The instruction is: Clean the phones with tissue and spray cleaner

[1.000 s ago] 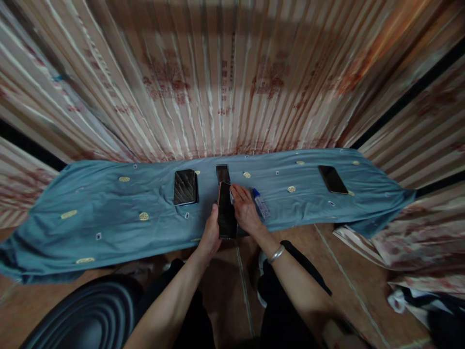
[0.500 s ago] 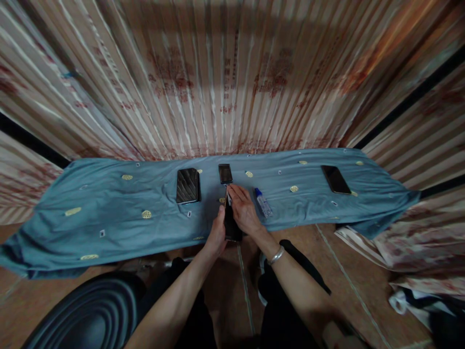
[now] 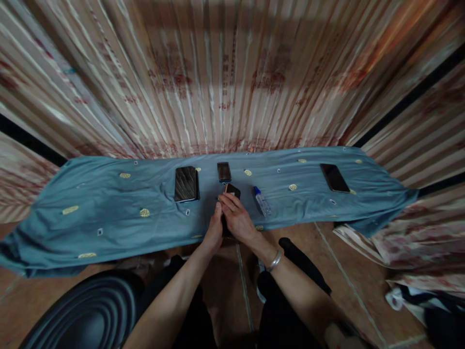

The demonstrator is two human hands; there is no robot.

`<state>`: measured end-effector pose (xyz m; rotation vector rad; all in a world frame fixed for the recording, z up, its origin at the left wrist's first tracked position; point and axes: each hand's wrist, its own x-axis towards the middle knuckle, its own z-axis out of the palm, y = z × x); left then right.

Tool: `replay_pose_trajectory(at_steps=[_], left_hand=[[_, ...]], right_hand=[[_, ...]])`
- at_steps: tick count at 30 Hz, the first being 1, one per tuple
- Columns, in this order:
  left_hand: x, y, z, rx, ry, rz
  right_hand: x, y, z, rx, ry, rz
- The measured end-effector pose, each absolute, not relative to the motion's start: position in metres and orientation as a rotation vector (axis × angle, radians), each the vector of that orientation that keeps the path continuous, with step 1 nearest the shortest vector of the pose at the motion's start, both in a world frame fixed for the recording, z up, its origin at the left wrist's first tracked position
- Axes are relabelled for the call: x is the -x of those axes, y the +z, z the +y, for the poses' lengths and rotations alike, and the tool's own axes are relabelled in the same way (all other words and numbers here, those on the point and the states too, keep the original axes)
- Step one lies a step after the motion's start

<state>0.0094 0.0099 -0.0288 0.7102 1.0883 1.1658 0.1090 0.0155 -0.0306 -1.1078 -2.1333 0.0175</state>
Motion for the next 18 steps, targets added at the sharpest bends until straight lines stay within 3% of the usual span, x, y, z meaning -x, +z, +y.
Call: replay_pose_trajectory(at_steps=[18], left_hand=[[-0.008, -0.013, -0.009, -0.592, 0.882, 0.978]], right_hand=[[-0.145, -0.019, 0.038, 1.341, 0.133, -1.930]])
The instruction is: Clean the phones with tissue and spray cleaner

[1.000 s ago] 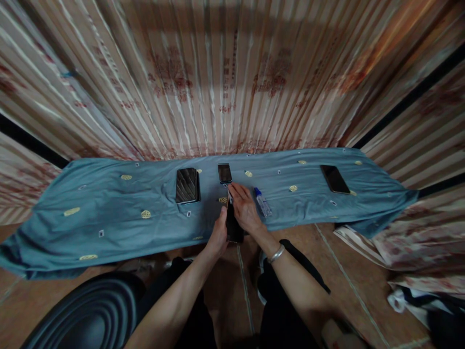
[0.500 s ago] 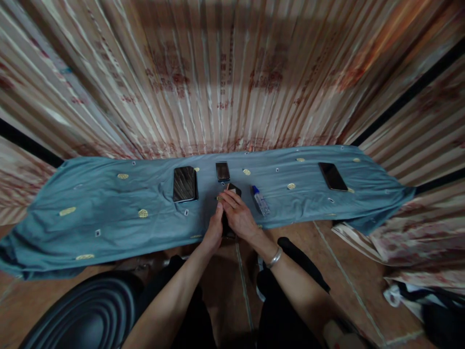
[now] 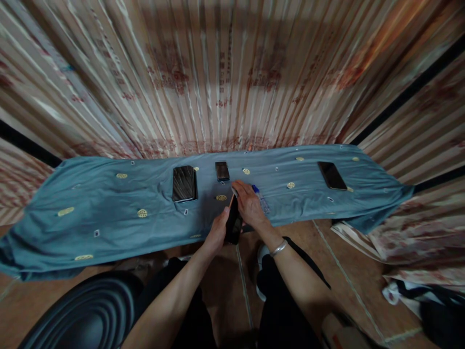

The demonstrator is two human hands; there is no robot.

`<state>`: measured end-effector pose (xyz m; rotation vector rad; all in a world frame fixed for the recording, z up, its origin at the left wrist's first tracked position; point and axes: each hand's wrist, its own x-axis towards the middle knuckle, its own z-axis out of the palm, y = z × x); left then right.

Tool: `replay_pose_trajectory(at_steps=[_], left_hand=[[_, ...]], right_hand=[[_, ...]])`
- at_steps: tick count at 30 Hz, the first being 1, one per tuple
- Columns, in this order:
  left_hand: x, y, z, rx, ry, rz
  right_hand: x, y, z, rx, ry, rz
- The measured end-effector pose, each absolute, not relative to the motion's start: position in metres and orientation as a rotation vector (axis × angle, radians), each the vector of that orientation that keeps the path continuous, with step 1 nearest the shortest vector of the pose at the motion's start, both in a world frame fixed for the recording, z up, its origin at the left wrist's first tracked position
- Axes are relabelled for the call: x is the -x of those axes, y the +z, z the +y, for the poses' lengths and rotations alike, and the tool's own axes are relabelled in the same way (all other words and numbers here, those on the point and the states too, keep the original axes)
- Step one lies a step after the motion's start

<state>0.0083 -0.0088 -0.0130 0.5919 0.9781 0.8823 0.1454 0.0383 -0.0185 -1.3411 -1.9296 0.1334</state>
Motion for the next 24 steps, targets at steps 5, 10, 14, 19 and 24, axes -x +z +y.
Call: replay_pose_trajectory(at_steps=[5, 10, 14, 19, 24], left_hand=[[-0.004, -0.007, -0.008, -0.603, 0.901, 0.947], [-0.001, -0.002, -0.007, -0.566, 0.969, 0.926], [-0.002, 0.000, -0.006, -0.476, 0.982, 0.915], [-0.001, 0.004, -0.005, -0.426, 0.989, 0.900], [0.002, 0.005, -0.002, -0.360, 0.970, 0.949]], right_hand=[[-0.151, -0.023, 0.043, 1.374, 0.221, -1.819], [-0.154, -0.034, 0.052, 1.351, 0.449, -1.559], [-0.147, -0.041, 0.061, 1.253, 0.774, -1.163], [-0.137, -0.036, 0.064, 1.032, 1.186, -0.738], [-0.132, -0.028, 0.055, 1.004, 1.318, -0.658]])
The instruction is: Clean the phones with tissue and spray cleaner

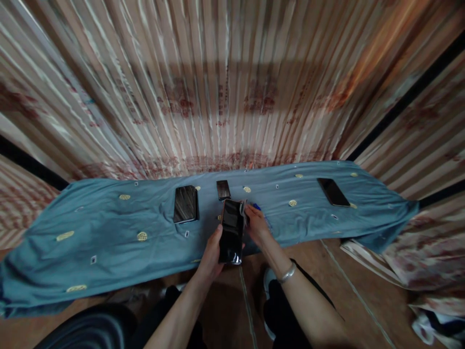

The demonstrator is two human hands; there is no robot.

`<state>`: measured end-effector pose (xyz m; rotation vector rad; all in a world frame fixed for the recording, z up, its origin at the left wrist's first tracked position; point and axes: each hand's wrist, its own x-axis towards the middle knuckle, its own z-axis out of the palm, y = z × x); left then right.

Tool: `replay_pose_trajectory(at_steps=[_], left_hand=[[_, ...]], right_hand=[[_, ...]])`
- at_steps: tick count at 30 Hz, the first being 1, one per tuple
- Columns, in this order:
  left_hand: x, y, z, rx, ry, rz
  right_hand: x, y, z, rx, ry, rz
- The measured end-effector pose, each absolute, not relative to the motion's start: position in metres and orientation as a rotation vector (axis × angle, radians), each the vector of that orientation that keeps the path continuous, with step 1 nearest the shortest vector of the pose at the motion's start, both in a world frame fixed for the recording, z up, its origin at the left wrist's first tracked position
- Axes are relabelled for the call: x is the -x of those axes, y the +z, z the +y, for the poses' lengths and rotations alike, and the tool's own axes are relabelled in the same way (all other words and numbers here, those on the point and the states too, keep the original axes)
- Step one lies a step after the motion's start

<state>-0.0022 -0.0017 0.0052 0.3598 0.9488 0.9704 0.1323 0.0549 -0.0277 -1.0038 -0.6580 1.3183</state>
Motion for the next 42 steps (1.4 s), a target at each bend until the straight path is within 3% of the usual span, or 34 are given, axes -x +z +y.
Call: replay_pose_trajectory(at_steps=[31, 38, 42], left_hand=[[0.030, 0.010, 0.023, -0.352, 1.145, 0.925], [0.028, 0.008, 0.027, -0.307, 1.181, 0.866], [0.027, 0.008, 0.027, -0.291, 1.191, 0.856]], right_hand=[[-0.095, -0.045, -0.006, 1.206, 1.324, -1.258], [-0.098, -0.028, -0.019, 1.336, 0.907, -1.562], [-0.099, -0.030, -0.018, 1.351, 0.870, -1.582]])
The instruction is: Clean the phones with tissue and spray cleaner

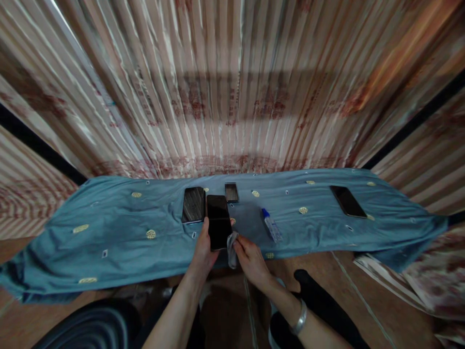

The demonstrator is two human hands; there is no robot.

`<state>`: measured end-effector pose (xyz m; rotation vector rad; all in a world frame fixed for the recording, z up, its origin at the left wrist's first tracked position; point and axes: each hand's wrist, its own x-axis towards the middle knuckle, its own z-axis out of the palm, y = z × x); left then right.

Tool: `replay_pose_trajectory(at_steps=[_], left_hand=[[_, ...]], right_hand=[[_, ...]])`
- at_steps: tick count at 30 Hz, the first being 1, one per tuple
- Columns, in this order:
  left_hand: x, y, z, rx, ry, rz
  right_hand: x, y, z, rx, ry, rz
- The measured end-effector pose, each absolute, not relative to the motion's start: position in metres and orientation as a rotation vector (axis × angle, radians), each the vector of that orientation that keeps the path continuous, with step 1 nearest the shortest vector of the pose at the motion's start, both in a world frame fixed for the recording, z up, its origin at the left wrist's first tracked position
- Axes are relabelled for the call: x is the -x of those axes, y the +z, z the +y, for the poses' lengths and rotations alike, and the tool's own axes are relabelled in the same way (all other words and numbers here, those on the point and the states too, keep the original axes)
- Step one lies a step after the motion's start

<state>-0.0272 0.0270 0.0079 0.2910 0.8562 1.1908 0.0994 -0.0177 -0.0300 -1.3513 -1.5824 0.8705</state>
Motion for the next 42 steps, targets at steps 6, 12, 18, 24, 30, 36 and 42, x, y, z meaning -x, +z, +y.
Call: replay_pose_trajectory(at_steps=[6, 12, 18, 24, 30, 36, 42], left_hand=[[0.027, 0.007, 0.026, -0.299, 1.192, 0.841], [0.029, 0.007, 0.029, -0.265, 1.224, 0.801], [0.033, 0.002, 0.031, -0.233, 1.224, 0.752], [0.031, 0.002, 0.029, -0.263, 1.202, 0.747], [0.024, 0.002, 0.025, -0.220, 1.193, 0.768], [0.018, 0.003, 0.021, -0.201, 1.169, 0.764], [0.021, 0.001, 0.020, -0.202, 1.196, 0.735]], right_hand=[[-0.101, -0.044, -0.009, 1.292, 0.981, -1.395], [-0.107, -0.041, -0.013, 1.271, 0.858, -1.492], [-0.110, -0.038, -0.018, 1.158, 0.330, -1.827], [-0.108, -0.030, -0.020, 1.061, 0.044, -1.997], [-0.104, -0.022, -0.023, 0.965, -0.107, -2.095], [-0.102, -0.018, -0.023, 0.931, -0.136, -2.102], [-0.102, -0.020, -0.023, 0.928, -0.095, -2.136]])
